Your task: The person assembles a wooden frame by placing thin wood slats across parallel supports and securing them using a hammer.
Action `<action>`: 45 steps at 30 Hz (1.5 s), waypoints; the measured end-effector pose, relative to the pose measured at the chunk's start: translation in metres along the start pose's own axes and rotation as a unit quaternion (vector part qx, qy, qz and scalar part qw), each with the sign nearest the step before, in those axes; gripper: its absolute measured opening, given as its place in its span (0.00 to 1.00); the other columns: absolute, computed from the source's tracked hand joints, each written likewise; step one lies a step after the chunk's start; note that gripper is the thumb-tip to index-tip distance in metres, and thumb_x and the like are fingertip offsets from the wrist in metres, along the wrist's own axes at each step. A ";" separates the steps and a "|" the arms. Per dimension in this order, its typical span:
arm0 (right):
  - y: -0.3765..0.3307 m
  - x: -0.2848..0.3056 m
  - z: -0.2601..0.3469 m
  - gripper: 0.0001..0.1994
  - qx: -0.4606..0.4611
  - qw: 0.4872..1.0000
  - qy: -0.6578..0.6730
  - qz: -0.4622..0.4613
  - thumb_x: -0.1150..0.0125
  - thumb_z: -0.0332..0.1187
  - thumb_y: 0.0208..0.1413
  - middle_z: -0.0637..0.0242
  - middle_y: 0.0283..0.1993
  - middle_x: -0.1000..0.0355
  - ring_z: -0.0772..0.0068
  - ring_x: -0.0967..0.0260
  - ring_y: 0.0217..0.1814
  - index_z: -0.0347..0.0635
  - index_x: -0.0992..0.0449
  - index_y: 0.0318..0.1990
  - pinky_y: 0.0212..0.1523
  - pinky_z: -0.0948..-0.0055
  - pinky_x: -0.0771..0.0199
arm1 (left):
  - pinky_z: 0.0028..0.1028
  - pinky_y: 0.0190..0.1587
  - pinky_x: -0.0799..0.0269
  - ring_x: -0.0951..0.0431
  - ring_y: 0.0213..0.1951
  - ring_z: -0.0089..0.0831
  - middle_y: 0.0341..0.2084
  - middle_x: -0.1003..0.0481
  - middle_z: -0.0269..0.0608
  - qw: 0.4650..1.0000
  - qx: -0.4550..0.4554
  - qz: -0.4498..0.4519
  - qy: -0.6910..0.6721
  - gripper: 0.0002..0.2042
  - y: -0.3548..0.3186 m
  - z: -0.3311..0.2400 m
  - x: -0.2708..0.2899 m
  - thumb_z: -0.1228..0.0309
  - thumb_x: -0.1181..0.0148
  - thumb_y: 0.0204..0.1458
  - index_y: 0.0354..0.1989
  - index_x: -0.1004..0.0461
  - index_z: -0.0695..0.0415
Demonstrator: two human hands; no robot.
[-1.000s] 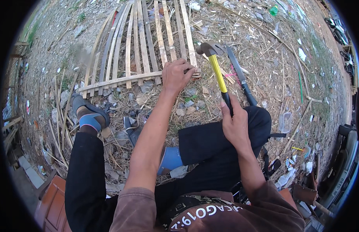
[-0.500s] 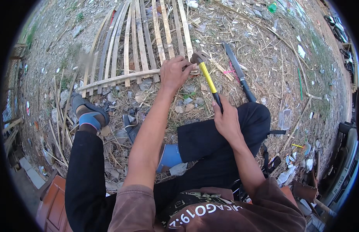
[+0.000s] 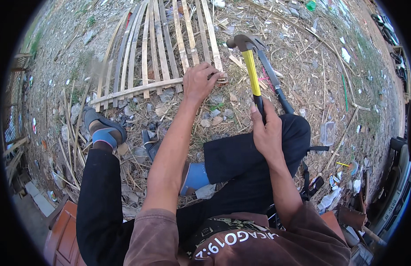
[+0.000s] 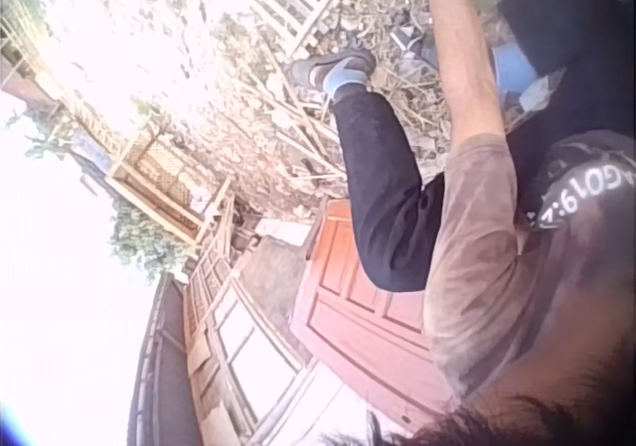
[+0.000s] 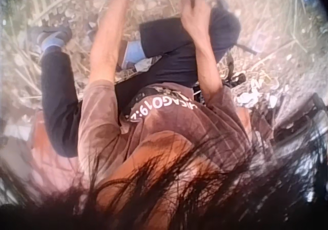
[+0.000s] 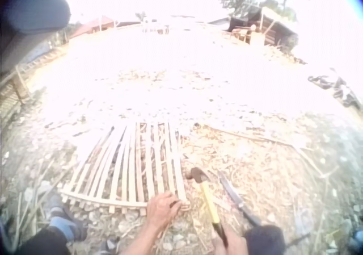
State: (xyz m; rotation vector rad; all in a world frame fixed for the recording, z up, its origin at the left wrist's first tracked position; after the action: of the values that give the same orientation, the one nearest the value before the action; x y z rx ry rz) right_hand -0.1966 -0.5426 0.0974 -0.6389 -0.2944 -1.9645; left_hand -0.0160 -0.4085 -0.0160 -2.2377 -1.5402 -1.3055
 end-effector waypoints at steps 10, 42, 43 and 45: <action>-0.016 -0.006 -0.061 0.17 -0.167 0.979 0.113 0.026 0.44 0.39 0.70 0.62 0.28 0.28 0.74 0.30 0.28 0.36 0.27 0.57 0.32 0.68 0.29 | 0.40 0.45 0.28 0.22 0.41 0.42 0.36 0.21 0.39 0.992 -0.080 0.093 0.034 0.18 0.004 0.010 0.023 0.60 0.28 0.50 0.48 0.20 0.53; 0.112 -0.092 -0.056 0.10 -0.048 0.990 0.102 0.079 0.29 0.33 0.56 0.65 0.23 0.23 0.79 0.28 0.25 0.34 0.19 0.38 0.27 0.72 0.32 | 0.37 0.36 0.27 0.21 0.33 0.38 0.28 0.21 0.33 0.999 0.008 0.044 0.017 0.10 -0.011 0.021 0.027 0.59 0.27 0.48 0.36 0.12 0.48; 0.115 -0.094 -0.058 0.11 -0.030 0.995 0.075 0.065 0.30 0.34 0.56 0.65 0.22 0.24 0.77 0.29 0.24 0.34 0.19 0.38 0.27 0.70 0.32 | 0.37 0.36 0.27 0.21 0.33 0.38 0.28 0.21 0.33 0.999 0.005 0.042 0.015 0.10 -0.011 0.022 0.026 0.59 0.27 0.48 0.37 0.12 0.48; 0.116 -0.097 -0.059 0.12 -0.013 0.998 0.057 0.037 0.32 0.36 0.57 0.64 0.19 0.29 0.71 0.32 0.21 0.34 0.19 0.36 0.26 0.65 0.33 | 0.37 0.36 0.28 0.21 0.33 0.37 0.28 0.21 0.33 0.999 -0.002 0.033 0.014 0.10 -0.012 0.023 0.026 0.60 0.27 0.48 0.36 0.12 0.48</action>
State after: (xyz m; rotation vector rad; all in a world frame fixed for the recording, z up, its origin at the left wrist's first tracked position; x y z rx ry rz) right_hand -0.0776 -0.5507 -0.0128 -0.5457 -0.1726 -1.9281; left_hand -0.0094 -0.3720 -0.0156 -2.2430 -1.4424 -1.3181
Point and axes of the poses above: each hand's wrist, its own y-axis towards the middle knuckle, its own x-axis out of the back of the hand, z = x × y, the point moved 2 cm from there along y, towards the middle knuckle
